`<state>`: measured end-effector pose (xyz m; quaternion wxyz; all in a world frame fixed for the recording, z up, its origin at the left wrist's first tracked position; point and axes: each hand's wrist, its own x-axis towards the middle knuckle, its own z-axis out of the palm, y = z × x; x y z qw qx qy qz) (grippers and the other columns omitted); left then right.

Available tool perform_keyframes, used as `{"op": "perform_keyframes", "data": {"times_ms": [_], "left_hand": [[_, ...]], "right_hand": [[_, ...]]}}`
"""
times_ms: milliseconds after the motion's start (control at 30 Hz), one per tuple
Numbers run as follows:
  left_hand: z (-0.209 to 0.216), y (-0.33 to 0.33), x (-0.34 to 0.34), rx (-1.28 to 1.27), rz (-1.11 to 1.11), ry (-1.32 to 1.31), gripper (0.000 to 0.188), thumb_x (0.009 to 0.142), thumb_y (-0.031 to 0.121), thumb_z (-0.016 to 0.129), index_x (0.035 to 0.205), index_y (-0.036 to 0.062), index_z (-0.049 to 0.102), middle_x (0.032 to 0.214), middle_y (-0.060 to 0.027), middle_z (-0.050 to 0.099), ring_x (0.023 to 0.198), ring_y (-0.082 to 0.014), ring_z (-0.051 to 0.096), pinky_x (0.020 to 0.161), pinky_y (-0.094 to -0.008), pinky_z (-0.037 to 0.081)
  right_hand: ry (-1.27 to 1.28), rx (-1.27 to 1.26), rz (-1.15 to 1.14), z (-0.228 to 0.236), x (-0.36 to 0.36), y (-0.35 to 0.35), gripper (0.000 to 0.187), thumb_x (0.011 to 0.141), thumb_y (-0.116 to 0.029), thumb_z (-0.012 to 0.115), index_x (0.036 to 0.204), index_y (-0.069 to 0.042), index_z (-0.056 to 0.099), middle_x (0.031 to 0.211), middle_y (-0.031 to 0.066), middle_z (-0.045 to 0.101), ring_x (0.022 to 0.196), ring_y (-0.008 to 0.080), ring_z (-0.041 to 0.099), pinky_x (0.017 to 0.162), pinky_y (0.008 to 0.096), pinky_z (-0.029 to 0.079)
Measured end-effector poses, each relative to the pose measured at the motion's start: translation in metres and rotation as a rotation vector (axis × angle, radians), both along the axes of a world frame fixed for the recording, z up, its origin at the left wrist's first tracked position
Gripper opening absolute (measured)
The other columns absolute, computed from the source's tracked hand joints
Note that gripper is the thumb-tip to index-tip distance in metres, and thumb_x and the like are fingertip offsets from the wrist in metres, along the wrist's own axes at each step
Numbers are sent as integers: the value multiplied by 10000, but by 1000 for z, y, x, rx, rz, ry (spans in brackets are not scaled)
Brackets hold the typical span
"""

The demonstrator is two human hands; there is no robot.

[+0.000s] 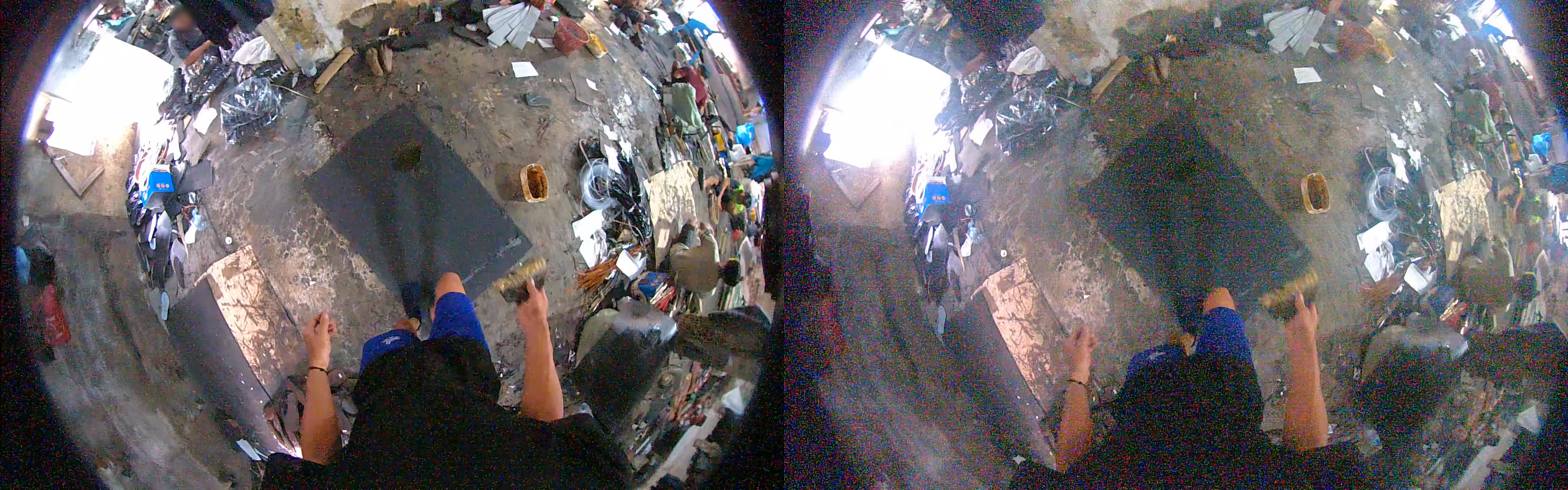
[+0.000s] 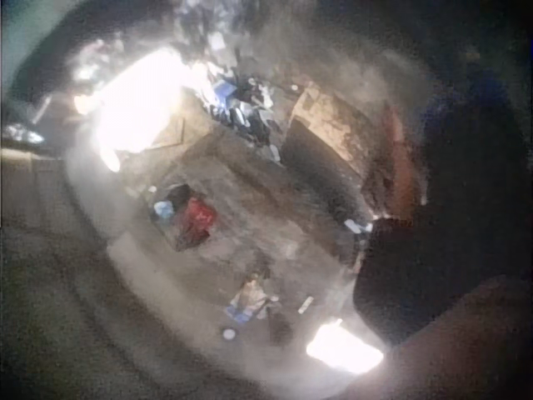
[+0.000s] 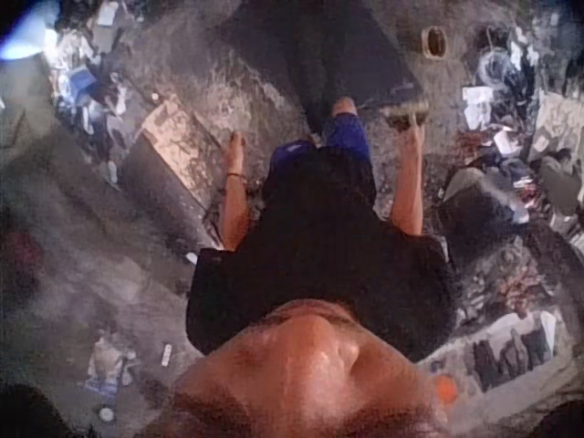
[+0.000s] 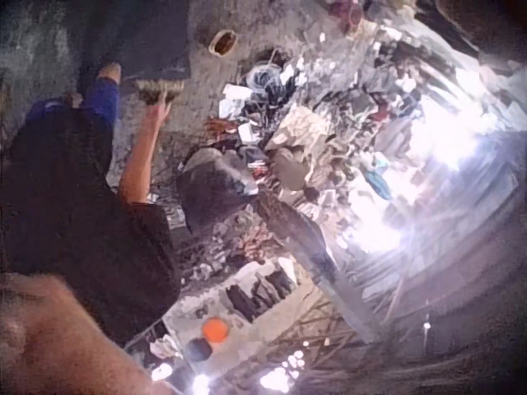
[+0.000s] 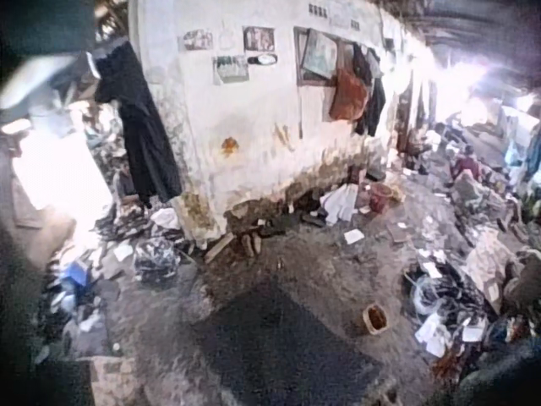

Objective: The person pours a yellow viscous adhesive from a bucket onto a black rubber mat and spreads it evenly using a brush. The person then lifts the coated mat and places it aside before repeating the process on another mat.

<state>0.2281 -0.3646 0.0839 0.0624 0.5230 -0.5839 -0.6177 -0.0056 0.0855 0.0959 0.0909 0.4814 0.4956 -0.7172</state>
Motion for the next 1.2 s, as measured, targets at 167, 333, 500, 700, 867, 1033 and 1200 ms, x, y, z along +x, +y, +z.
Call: {"op": "perform_keyframes", "data": {"times_ms": [167, 333, 500, 700, 867, 1033, 1200], "left_hand": [[10, -15, -99, -333, -260, -124, 277, 927, 251, 547, 951, -17, 614, 741, -45, 611, 651, -117, 582, 606, -262, 487], [-93, -76, -160, -132, -236, -255, 309, 949, 289, 505, 970, 2, 618, 778, -70, 622, 716, -135, 606, 640, -264, 493], [-232, -135, -312, -606, -700, -255, 253, 939, 226, 514, 1008, 0, 603, 873, -132, 648, 787, -231, 636, 668, -316, 501], [-466, -123, -617, -801, -1266, 252, 230, 907, 109, 484, 1115, 25, 536, 1089, -159, 585, 1017, -347, 531, 925, -407, 407], [-603, -118, -797, -1299, -1460, 211, 433, 859, 62, 461, 1291, 64, 438, 1380, -141, 415, 1280, -335, 364, 1033, -423, 362], [-623, -134, -838, -1129, -1376, 186, 514, 895, 201, 528, 1370, 107, 357, 1459, -150, 288, 1342, -327, 274, 1067, -499, 271], [-589, -197, -755, -1106, -1423, 81, 502, 911, 211, 516, 1362, 52, 364, 1431, -171, 335, 1332, -343, 289, 1090, -430, 244]], "right_hand": [[263, 460, 650, -86, -172, -86, 264, 884, -159, 593, 1108, -21, 571, 993, 70, 630, 886, 209, 594, 763, 329, 460], [414, 850, 882, -169, -323, -189, 262, 867, -175, 613, 1024, 31, 575, 909, 58, 625, 845, 195, 566, 756, 330, 446], [429, 826, 716, -313, -429, -212, 270, 866, -196, 620, 1014, 24, 574, 923, 70, 619, 859, 174, 560, 771, 326, 447], [545, 458, 229, -424, -482, -202, 308, 891, -195, 602, 1121, 4, 550, 988, 81, 628, 899, 171, 581, 795, 323, 471], [553, 258, -32, -487, -470, -185, 341, 898, -164, 589, 1184, -2, 502, 1051, 89, 606, 898, 196, 603, 764, 330, 512], [540, 340, -200, -508, -458, -124, 352, 889, -151, 589, 1192, 5, 499, 1054, 99, 604, 926, 222, 608, 794, 355, 513], [551, 628, -22, -489, -461, -106, 316, 900, -131, 579, 1195, -43, 511, 1058, 41, 607, 902, 165, 608, 770, 336, 516]]}}
